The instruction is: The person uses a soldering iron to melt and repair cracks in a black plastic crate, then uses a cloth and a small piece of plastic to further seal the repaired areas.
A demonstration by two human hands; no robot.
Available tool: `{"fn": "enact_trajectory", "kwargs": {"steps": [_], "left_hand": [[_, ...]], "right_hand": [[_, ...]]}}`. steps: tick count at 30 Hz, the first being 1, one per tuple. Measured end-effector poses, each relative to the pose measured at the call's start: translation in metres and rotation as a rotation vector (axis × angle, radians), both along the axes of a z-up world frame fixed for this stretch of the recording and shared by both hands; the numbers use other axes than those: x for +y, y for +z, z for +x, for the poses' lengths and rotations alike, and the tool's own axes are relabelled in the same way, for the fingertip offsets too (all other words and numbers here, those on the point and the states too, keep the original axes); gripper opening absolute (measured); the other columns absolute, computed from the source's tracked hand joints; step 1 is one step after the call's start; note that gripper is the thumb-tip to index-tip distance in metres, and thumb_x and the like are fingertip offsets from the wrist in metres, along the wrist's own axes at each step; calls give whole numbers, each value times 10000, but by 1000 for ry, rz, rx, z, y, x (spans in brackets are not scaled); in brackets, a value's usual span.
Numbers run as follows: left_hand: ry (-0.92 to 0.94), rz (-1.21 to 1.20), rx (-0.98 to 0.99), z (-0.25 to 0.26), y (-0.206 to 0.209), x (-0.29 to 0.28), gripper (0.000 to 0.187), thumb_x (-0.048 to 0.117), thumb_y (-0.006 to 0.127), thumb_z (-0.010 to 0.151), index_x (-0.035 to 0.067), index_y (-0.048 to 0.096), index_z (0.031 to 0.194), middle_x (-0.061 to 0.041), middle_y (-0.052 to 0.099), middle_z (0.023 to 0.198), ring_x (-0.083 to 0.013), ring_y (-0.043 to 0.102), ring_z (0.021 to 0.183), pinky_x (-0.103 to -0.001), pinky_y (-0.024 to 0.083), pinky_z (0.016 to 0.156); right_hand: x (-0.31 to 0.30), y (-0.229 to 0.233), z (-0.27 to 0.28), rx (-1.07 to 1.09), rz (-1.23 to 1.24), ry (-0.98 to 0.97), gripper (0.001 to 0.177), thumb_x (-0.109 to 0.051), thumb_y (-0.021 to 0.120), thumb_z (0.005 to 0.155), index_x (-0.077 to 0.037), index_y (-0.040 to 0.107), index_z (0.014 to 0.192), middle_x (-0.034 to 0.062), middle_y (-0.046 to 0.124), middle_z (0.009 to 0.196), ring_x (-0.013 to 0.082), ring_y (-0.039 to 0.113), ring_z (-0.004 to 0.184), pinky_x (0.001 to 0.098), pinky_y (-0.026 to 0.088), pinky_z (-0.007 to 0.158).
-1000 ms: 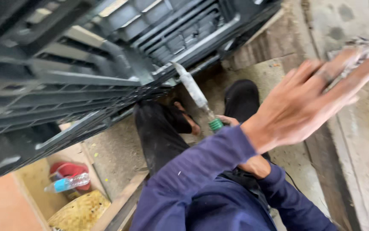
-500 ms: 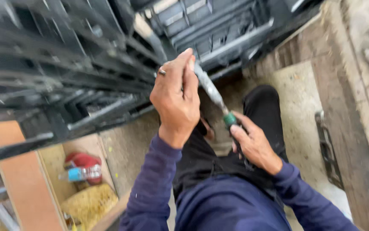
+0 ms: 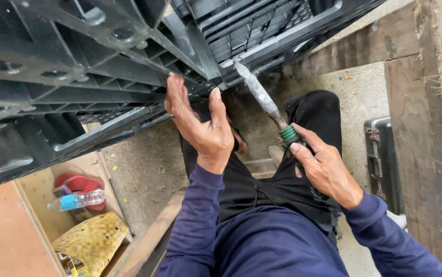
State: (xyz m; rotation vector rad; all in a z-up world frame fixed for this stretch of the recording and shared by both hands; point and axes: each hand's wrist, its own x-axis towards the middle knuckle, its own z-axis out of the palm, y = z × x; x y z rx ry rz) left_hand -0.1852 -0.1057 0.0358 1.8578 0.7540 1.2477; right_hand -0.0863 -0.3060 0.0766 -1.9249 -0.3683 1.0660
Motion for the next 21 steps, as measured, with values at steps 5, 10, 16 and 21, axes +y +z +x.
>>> {"fn": "enact_trajectory", "kwargs": {"steps": [5,10,16,21], "left_hand": [[-131,-172,-75,9,5,10,756,183,634,1161,-11,94,1654,-215,239,1707,-333,261,1569,-411,273,1304],[-214,-21,-263,35,-15,49,709,493,557,1111,94,277,1625,-71,376,1612,-172,357,1495,-320,278,1299],[-158,-240,-330,42,-31,52,433,399,573,1136,24,534,1349,-52,579,1151,-126,570,1004,-294,509,950],[-134,-164,-260,35,-36,46,278,322,548,1151,45,554,1159,-26,594,1045,-102,581,931,-269,503,891]], "right_hand": [[21,32,16,-111,-217,162,498,-211,591,981,-127,541,1469,79,688,749,127,606,540,296,517,531],[28,53,27,-86,-224,230,579,-175,617,962,-124,504,1528,126,728,859,188,565,587,347,507,530],[31,54,41,-507,59,432,482,-132,581,983,52,508,1423,258,731,1082,389,721,946,438,559,810],[42,70,67,-509,-188,556,521,-199,544,975,34,488,1437,313,692,1008,462,681,863,495,543,747]]}}
